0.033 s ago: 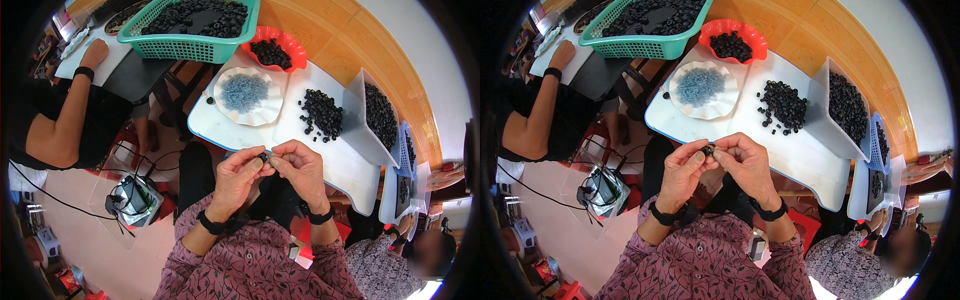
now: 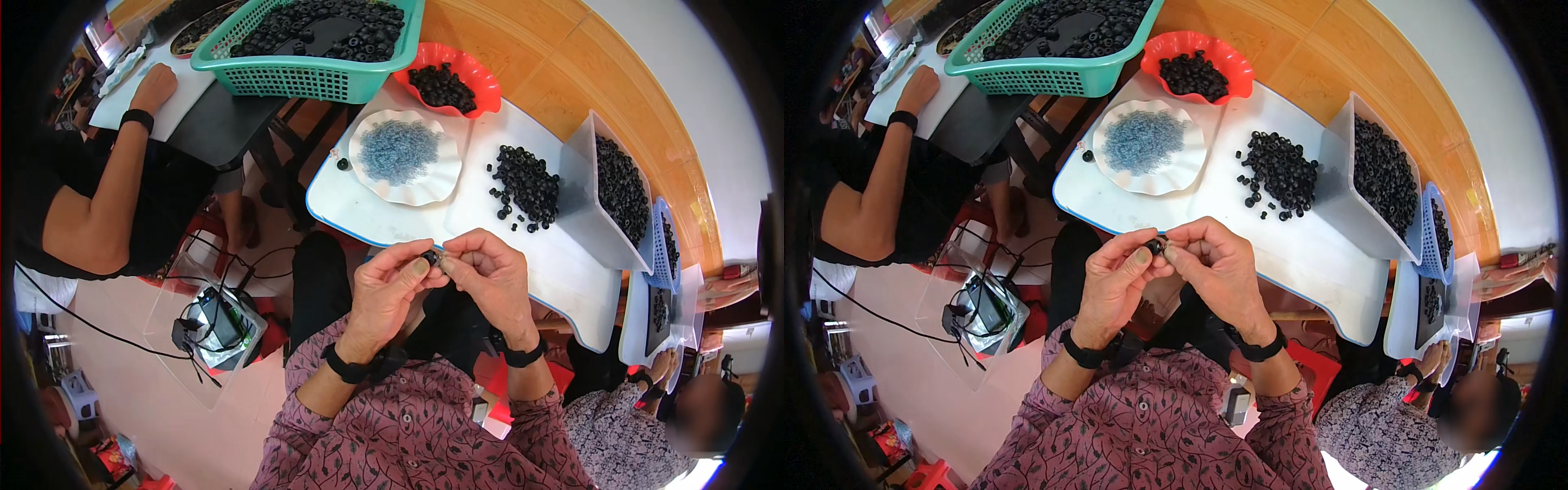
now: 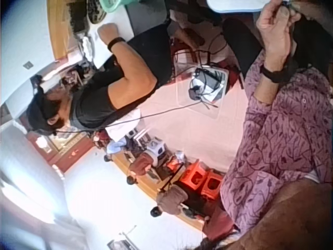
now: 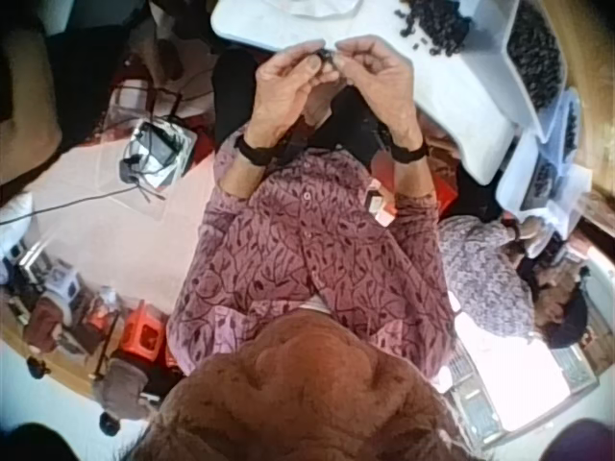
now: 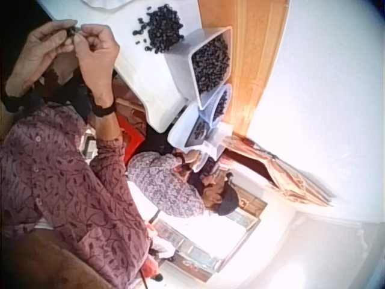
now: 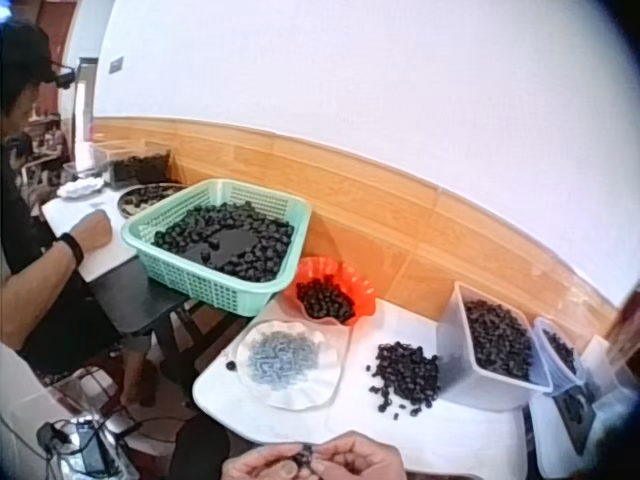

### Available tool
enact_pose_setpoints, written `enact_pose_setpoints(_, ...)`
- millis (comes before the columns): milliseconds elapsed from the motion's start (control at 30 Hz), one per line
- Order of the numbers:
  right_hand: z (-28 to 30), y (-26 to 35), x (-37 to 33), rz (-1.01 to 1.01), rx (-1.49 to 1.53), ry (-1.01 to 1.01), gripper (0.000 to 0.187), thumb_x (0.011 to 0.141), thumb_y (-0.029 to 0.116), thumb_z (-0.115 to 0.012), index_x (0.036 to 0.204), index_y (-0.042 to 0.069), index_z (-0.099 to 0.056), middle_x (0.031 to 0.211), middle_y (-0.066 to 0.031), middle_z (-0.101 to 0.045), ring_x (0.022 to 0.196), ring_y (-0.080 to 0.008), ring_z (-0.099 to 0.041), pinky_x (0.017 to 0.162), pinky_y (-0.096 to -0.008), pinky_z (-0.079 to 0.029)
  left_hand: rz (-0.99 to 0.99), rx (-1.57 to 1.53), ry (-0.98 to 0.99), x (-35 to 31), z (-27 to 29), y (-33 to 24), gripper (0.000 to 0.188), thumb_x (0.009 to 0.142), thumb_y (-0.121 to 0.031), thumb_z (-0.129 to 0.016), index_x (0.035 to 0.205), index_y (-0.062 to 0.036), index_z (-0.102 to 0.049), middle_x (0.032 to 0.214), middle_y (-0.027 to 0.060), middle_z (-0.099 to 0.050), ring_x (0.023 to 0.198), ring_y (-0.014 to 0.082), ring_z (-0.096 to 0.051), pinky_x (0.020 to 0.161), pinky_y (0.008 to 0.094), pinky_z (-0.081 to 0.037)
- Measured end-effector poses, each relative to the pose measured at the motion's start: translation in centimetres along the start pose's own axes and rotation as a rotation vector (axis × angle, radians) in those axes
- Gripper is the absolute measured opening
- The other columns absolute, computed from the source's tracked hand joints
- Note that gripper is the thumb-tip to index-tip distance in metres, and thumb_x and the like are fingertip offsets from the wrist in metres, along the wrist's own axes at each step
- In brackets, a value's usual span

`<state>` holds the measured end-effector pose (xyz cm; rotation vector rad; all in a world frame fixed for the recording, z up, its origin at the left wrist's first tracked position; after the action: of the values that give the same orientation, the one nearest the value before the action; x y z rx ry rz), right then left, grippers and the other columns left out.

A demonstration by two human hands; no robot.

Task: Sorting and processing small black plastic beads or components into containers.

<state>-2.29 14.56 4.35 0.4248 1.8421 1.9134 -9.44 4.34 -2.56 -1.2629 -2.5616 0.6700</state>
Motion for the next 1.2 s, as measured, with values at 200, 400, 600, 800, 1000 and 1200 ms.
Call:
enact_pose_setpoints(200, -0.1, 0.5, -0.3, 0.094, -0.09, -0.011, 0.014, 0.086, -0.005, -0.06, 0.099, -0.003, -0.058, 0.083, -0.0063, -0.065, 0.072, -0.0081, -0.064, 0.063, -0.0205, -0.051, 0.01, 0.059, -0.034, 0.1, 0.0, 0.2, 0.026, 0.091, 0.001, -0.057, 0.116, 0.0072, -0.057, 0.1, 0.015, -0.065, 0.087, 0.0203, -0.067, 0.084, 0.0334, -0.057)
enact_pose_setpoints(400, -0.1, 1.9, -0.4, 0.181, -0.486, 0.013, 0.019, 0.08, -0.006, -0.064, 0.098, -0.003, -0.058, 0.081, -0.0089, -0.064, 0.062, -0.0091, -0.061, 0.059, -0.0215, -0.051, -0.011, 0.191, -0.001, 0.1, -0.1, 0.2, 0.024, 0.09, 0.003, -0.057, 0.114, 0.0061, -0.059, 0.1, 0.0131, -0.066, 0.088, 0.0184, -0.066, 0.082, 0.03, -0.055)
enact_pose_setpoints(600, -0.2, 2.0, 0.0, 0.145, -0.424, 0.055, 0.021, 0.081, -0.006, -0.064, 0.1, -0.005, -0.057, 0.082, -0.0104, -0.065, 0.066, -0.0108, -0.065, 0.061, -0.0225, -0.053, -0.01, 0.241, 0.033, 0.1, -0.1, -0.1, 0.024, 0.09, 0.003, -0.058, 0.114, 0.0055, -0.06, 0.103, 0.013, -0.066, 0.089, 0.018, -0.066, 0.082, 0.0291, -0.055)
enact_pose_setpoints(800, -0.1, 0.4, 0.5, -0.036, -0.133, 0.096, 0.024, 0.083, -0.001, -0.068, 0.104, -0.003, -0.058, 0.086, -0.0055, -0.065, 0.071, -0.008, -0.063, 0.061, -0.0193, -0.05, 0.101, 0.132, 0.055, 0.2, 0.5, 0.5, 0.024, 0.092, -0.001, -0.056, 0.115, 0.005, -0.059, 0.104, 0.0136, -0.065, 0.088, 0.0187, -0.067, 0.083, 0.0329, -0.057)
enact_pose_setpoints(1000, 0.0, 0.0, 0.2, -0.072, 0.019, 0.062, 0.022, 0.086, 0.002, -0.065, 0.107, -0.003, -0.057, 0.089, -0.0053, -0.064, 0.072, -0.0064, -0.061, 0.062, -0.0188, -0.049, 0.217, -0.226, 0.123, 0.2, 0.9, 1.6, 0.024, 0.093, -0.004, -0.056, 0.116, 0.0029, -0.059, 0.103, 0.0112, -0.064, 0.089, 0.0183, -0.064, 0.082, 0.0353, -0.058)
enact_pose_setpoints(1200, -0.2, -0.7, 0.0, -0.037, -0.008, 0.01, 0.02, 0.087, 0.002, -0.064, 0.106, -0.003, -0.059, 0.087, -0.0039, -0.064, 0.071, -0.0037, -0.058, 0.061, -0.0177, -0.047, 0.217, -0.291, 0.098, 0.3, 1.0, 1.5, 0.026, 0.09, -0.003, -0.059, 0.115, 0.0024, -0.059, 0.099, 0.0124, -0.063, 0.087, 0.0178, -0.062, 0.078, 0.033, -0.057)
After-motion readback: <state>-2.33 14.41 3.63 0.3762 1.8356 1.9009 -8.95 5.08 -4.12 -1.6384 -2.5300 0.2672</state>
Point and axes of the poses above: each hand's wrist, its own x-axis towards the middle knuckle, its own z-axis out of the back of the hand, y = z × x, the point moved 7 cm from there along x, towards the middle knuckle
